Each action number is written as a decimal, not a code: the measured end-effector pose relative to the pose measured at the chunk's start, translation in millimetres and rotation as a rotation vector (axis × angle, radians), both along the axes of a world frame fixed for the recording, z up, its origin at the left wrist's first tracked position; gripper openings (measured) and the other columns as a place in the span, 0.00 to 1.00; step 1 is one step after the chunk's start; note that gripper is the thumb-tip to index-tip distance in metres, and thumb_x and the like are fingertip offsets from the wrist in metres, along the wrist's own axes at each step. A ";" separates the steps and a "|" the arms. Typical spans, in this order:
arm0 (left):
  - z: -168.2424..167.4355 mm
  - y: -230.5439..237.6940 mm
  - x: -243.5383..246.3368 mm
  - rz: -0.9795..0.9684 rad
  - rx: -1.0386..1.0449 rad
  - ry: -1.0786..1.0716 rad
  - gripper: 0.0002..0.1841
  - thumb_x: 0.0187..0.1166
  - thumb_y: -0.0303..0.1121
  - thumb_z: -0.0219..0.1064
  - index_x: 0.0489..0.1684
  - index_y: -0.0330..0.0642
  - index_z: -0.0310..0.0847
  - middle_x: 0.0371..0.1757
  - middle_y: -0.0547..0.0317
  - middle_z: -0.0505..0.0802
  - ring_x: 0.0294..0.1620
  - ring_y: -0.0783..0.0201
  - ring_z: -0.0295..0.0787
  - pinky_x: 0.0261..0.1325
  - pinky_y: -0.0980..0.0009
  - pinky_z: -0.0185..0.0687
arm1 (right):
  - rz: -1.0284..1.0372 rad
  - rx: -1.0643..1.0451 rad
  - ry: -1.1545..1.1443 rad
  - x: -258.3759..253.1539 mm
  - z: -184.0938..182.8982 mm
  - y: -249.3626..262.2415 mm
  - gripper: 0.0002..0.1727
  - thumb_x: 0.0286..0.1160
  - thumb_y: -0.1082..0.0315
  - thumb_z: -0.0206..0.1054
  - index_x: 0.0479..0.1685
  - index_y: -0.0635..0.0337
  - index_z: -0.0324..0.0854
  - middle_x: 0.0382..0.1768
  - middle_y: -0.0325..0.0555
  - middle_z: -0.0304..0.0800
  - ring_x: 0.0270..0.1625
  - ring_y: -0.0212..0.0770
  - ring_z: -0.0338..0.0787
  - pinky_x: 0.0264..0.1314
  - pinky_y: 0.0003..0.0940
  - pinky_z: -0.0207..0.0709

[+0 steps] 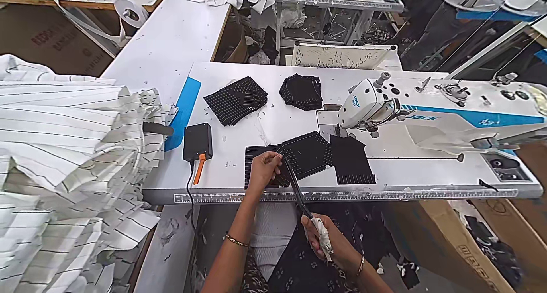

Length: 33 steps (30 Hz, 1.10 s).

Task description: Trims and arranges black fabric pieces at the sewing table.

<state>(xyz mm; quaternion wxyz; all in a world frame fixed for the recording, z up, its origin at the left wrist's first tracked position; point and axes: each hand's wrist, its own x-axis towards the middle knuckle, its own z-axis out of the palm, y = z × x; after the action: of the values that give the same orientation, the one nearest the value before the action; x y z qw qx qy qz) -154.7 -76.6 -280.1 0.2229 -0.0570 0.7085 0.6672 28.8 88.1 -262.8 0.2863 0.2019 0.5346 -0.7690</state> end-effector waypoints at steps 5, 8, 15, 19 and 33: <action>-0.7 -6.2 -3.7 -0.077 0.032 -0.040 0.08 0.86 0.28 0.64 0.47 0.30 0.83 0.24 0.62 0.90 0.13 0.77 0.79 0.18 0.82 0.73 | 0.030 -0.022 0.006 -1.1 -7.8 7.6 0.18 0.84 0.46 0.62 0.34 0.50 0.74 0.16 0.27 0.74 0.15 0.21 0.74 0.18 0.15 0.69; -0.3 -8.3 -5.1 -0.127 0.029 -0.056 0.08 0.86 0.28 0.65 0.46 0.31 0.84 0.24 0.63 0.90 0.14 0.77 0.79 0.18 0.82 0.74 | 0.058 0.008 0.007 -11.1 -7.9 8.1 0.17 0.85 0.47 0.60 0.35 0.50 0.73 0.17 0.27 0.73 0.16 0.22 0.74 0.19 0.15 0.70; 0.8 -10.6 -6.8 -0.145 0.044 -0.086 0.07 0.86 0.28 0.64 0.43 0.31 0.83 0.22 0.64 0.87 0.14 0.76 0.79 0.19 0.82 0.75 | 0.072 0.078 0.056 -19.6 -10.2 11.4 0.17 0.84 0.51 0.63 0.29 0.49 0.73 0.14 0.26 0.71 0.13 0.20 0.70 0.16 0.15 0.64; 1.7 -10.7 -7.2 -0.152 0.042 -0.094 0.07 0.86 0.28 0.64 0.43 0.32 0.83 0.21 0.64 0.87 0.14 0.76 0.79 0.18 0.82 0.75 | 0.101 0.109 0.062 -19.8 -10.2 17.2 0.16 0.84 0.53 0.64 0.29 0.50 0.73 0.13 0.27 0.73 0.13 0.21 0.72 0.17 0.16 0.66; 3.2 -11.0 -6.0 -0.197 0.044 -0.103 0.07 0.85 0.28 0.65 0.43 0.33 0.84 0.19 0.67 0.85 0.13 0.77 0.76 0.17 0.83 0.72 | 0.027 0.043 0.083 -32.2 -11.4 16.1 0.15 0.84 0.56 0.64 0.28 0.51 0.75 0.13 0.28 0.75 0.12 0.22 0.74 0.15 0.16 0.67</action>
<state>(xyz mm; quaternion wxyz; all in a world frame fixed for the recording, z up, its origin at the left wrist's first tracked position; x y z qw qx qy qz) -160.7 -87.6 -277.0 0.3248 -0.0164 0.6834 0.6536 -3.4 104.2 -274.3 0.2699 0.1689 0.5652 -0.7610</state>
